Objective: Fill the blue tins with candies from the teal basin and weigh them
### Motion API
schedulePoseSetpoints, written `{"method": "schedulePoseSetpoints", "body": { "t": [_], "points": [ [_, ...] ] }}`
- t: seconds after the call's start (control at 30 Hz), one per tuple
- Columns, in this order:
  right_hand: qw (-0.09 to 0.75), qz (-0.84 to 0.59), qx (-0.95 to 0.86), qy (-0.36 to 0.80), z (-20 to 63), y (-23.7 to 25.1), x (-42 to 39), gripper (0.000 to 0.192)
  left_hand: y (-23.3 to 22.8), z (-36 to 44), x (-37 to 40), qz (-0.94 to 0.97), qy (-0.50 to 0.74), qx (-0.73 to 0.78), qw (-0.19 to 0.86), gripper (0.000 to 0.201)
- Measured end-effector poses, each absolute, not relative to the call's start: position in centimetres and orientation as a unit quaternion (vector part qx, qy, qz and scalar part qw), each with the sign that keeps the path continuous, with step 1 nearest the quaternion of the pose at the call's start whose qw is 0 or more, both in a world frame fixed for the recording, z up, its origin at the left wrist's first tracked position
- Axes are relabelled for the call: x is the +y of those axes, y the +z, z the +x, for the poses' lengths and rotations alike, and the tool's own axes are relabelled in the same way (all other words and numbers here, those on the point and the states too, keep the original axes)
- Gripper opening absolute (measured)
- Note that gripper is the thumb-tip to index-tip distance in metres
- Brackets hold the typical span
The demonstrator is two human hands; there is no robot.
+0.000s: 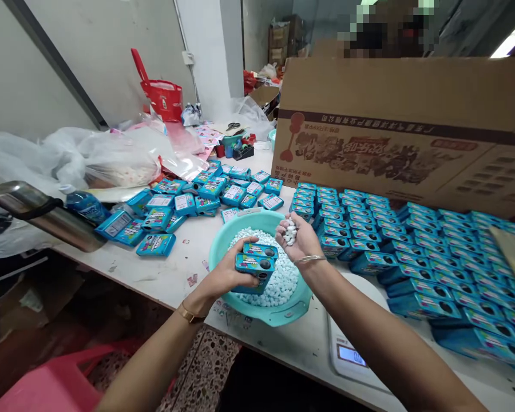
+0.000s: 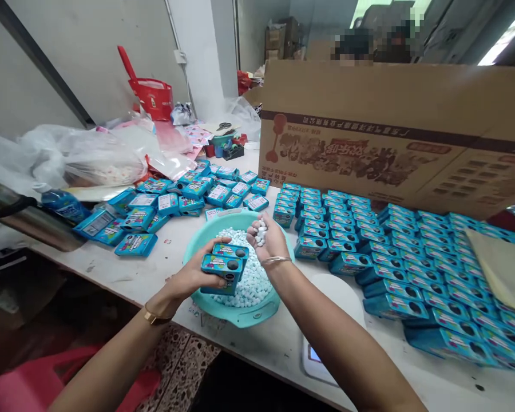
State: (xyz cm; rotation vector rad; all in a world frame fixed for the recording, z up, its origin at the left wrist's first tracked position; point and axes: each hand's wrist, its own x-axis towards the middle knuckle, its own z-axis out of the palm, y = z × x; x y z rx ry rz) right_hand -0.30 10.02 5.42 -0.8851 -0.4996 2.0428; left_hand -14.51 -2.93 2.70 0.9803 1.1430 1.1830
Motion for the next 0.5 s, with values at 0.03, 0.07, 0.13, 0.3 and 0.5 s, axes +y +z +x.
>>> {"method": "schedulePoseSetpoints", "body": {
  "t": [0.03, 0.07, 0.13, 0.3, 0.5],
  "points": [
    [0.444, -0.346, -0.219, 0.797, -0.7, 5.6, 9.6, 0.021, 2.5, -14.2, -2.7, 0.422, 0.499, 0.489, 0.577, 0.09],
    [0.467, -0.338, -0.247, 0.779, -1.0, 5.7, 9.1, 0.023, 2.3, -14.0, -2.4, 0.426, 0.494, 0.49, 0.578, 0.09],
    [0.499, -0.323, -0.307, 0.743, -1.4, 5.5, 8.2, 0.028, 2.0, -13.7, -2.1, 0.43, 0.494, 0.491, 0.575, 0.089],
    [0.513, -0.317, -0.362, 0.711, -1.3, 5.3, 7.4, 0.027, 1.6, -13.6, -1.9, 0.428, 0.527, 0.483, 0.554, 0.088],
    [0.445, -0.303, -0.137, 0.832, 0.5, 5.9, 9.4, 0.022, 2.1, -14.1, -2.4, 0.487, 0.513, 0.495, 0.504, 0.089]
  ]
}}
